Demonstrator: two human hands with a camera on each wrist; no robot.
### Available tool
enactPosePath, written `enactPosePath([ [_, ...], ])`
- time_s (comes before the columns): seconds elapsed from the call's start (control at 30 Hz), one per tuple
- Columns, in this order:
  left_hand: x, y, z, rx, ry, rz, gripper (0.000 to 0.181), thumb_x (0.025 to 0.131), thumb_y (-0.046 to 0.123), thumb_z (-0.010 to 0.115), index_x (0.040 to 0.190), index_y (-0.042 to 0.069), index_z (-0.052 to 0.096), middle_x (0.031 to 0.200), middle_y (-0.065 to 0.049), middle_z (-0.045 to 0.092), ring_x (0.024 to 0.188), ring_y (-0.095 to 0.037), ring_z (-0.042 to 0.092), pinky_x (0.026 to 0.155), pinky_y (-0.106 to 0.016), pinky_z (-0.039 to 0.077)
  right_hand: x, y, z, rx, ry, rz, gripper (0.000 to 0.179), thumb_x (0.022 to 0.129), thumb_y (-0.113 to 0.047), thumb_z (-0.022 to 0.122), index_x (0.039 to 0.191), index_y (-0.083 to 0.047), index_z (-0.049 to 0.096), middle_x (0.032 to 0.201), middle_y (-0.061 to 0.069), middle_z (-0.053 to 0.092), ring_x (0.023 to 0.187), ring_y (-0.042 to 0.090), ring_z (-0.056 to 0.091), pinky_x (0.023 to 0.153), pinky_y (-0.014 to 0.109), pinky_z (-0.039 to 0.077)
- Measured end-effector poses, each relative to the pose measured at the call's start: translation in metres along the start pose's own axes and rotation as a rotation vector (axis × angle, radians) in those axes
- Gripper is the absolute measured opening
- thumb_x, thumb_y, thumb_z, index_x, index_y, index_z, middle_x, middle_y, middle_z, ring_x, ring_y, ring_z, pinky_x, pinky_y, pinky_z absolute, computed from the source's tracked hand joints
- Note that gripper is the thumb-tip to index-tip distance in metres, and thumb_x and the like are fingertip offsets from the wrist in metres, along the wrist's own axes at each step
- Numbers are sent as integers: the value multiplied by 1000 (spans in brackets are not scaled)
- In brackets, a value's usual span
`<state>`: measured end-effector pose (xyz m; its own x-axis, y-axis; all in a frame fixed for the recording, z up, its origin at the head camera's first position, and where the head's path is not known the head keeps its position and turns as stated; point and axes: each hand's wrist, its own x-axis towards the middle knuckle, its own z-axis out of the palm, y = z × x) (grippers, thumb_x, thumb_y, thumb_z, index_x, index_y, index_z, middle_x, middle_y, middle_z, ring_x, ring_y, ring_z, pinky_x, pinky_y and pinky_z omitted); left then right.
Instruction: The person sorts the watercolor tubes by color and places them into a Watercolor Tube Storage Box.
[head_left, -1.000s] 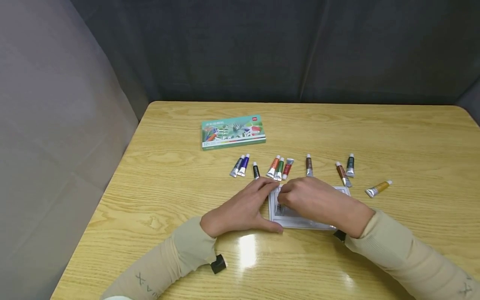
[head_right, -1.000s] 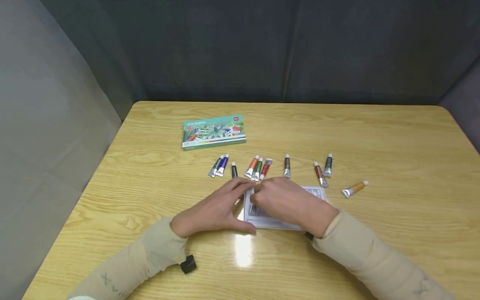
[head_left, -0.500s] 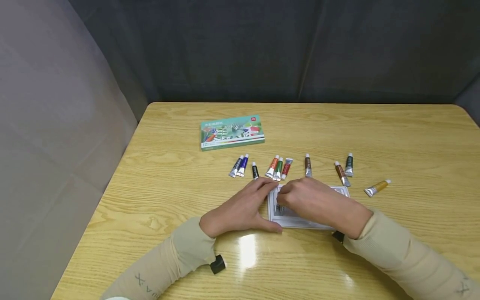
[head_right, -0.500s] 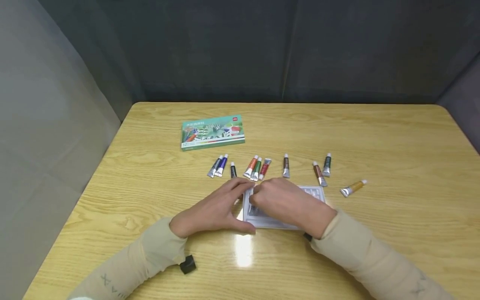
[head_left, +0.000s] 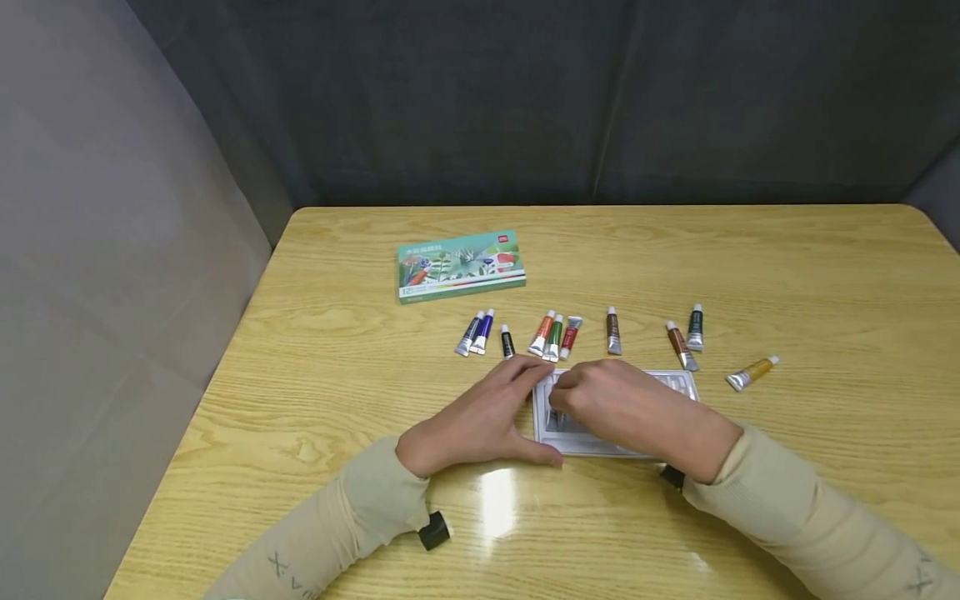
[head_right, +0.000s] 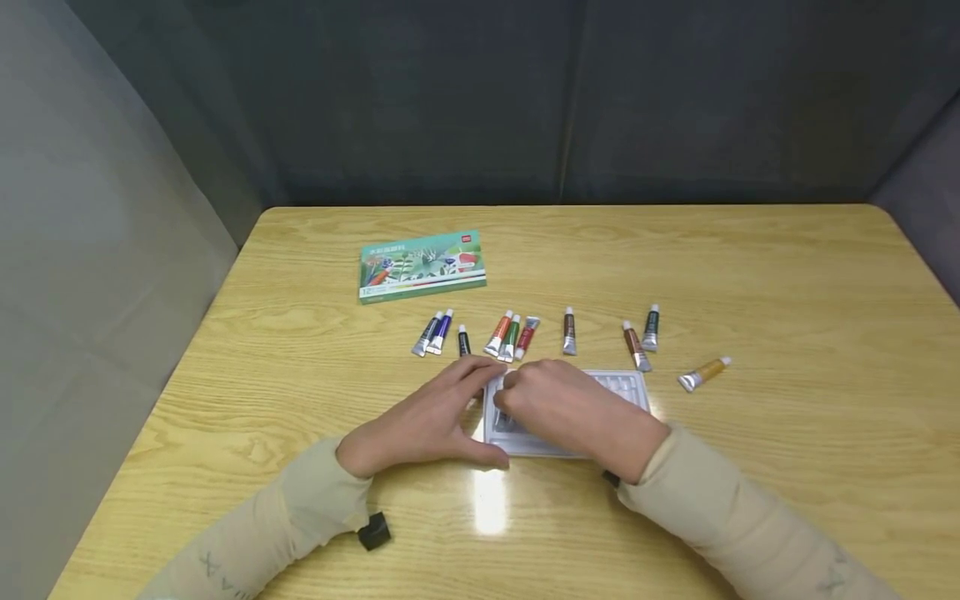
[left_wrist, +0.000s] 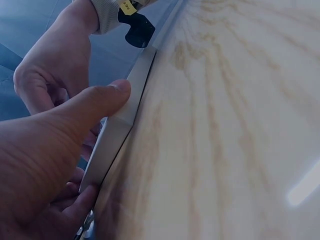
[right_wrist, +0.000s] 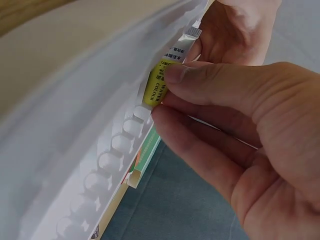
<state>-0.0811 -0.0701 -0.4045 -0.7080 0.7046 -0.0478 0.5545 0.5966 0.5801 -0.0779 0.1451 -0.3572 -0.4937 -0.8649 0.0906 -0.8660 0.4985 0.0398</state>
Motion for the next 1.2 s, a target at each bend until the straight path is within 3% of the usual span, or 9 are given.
enactPosePath([
  [0.47, 0, -1, 0, 3, -8, -3, 111, 79, 61, 84, 162, 10, 32, 161, -4, 38, 149, -17, 40, 125, -33, 38, -2, 0, 2, -1, 0, 18, 11, 84, -4, 78, 91, -13, 78, 93, 1, 78, 85, 13, 72, 69, 31, 62],
  [1.2, 0, 0, -1, 17, -9, 1, 111, 79, 62, 83, 162, 9, 32, 161, -4, 38, 149, -17, 39, 124, -33, 39, -3, -6, 0, -3, -3, 44, 14, 84, -2, 77, 95, -9, 77, 96, 5, 77, 86, 16, 73, 72, 33, 63],
])
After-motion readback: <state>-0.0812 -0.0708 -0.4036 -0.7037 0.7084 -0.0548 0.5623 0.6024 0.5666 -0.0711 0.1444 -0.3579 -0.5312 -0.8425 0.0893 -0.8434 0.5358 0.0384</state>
